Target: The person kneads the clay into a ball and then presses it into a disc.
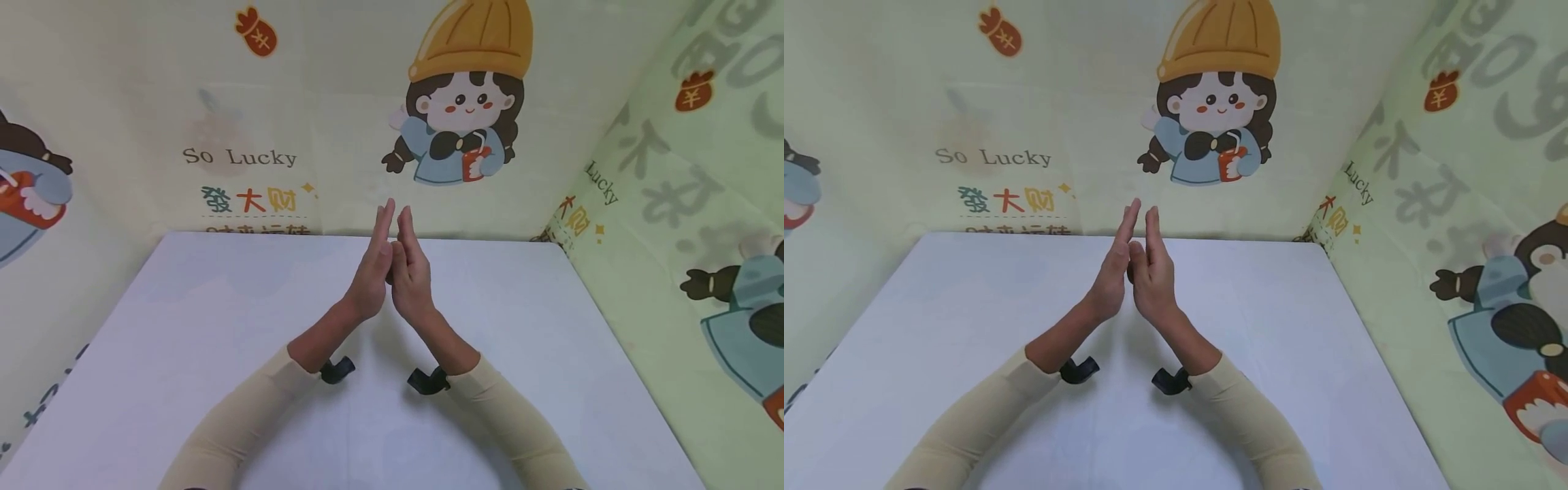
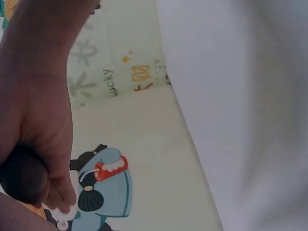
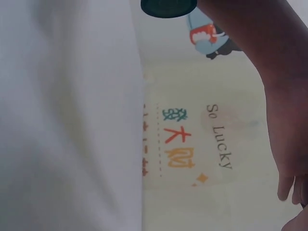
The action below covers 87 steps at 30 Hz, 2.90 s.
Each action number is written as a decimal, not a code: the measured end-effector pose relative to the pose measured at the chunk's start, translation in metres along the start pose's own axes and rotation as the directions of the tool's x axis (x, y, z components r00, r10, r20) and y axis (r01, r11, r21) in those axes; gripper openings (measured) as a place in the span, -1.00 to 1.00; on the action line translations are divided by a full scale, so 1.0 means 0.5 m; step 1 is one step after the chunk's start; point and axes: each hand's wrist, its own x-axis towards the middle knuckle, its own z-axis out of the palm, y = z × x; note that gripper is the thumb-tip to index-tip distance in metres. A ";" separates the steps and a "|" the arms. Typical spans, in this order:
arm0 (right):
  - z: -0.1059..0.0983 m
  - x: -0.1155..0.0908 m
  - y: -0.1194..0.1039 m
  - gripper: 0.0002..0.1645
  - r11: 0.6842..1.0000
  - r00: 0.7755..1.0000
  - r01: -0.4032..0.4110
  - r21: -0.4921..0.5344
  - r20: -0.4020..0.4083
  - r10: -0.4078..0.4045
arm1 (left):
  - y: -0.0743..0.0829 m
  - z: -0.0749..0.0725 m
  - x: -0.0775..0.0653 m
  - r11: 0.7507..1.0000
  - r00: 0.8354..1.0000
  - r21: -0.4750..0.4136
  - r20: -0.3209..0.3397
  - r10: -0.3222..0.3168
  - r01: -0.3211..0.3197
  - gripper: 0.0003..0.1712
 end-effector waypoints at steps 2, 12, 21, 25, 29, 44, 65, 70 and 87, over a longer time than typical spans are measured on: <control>-0.006 -0.003 0.009 -0.06 0.998 1.000 -0.027 -0.055 0.013 0.028 | -0.007 -0.008 -0.004 0.998 1.000 0.063 -0.002 -0.017 0.017 0.11; -0.042 -0.010 0.049 -0.20 0.855 0.945 -0.216 -0.471 0.118 0.304 | -0.034 -0.048 -0.019 0.910 0.998 0.412 0.010 -0.064 0.054 0.11; -0.065 -0.043 0.103 -0.09 0.503 0.792 -0.065 -0.862 0.262 0.551 | -0.044 -0.076 -0.031 0.822 0.992 0.565 0.049 -0.116 0.068 -0.04; -0.072 -0.067 0.124 -0.07 0.391 0.734 0.023 -0.920 0.281 0.618 | -0.042 -0.085 -0.034 0.776 0.987 0.625 0.060 -0.149 0.079 -0.07; -0.081 -0.085 0.140 -0.09 0.358 0.702 0.051 -0.932 0.288 0.651 | -0.041 -0.090 -0.032 0.714 0.977 0.694 0.072 -0.199 0.094 -0.04; -0.094 -0.041 0.122 -0.03 0.394 0.728 0.034 -0.919 0.292 0.620 | -0.070 -0.095 -0.036 0.413 0.881 0.902 0.091 -0.463 0.124 -0.03; -0.085 -0.042 0.174 -0.06 0.440 0.637 0.102 -0.892 0.398 0.660 | -0.086 -0.113 -0.036 0.306 0.796 0.947 0.114 -0.594 0.093 -0.28; -0.082 -0.044 0.183 -0.02 0.452 0.655 0.093 -0.887 0.396 0.643 | -0.094 -0.124 -0.039 0.302 0.781 0.947 0.108 -0.615 0.107 -0.26; -0.091 -0.069 0.207 0.06 0.458 0.686 0.143 -0.877 0.422 0.593 | -0.132 -0.181 -0.080 0.276 0.796 0.937 -0.005 -0.605 0.216 -0.23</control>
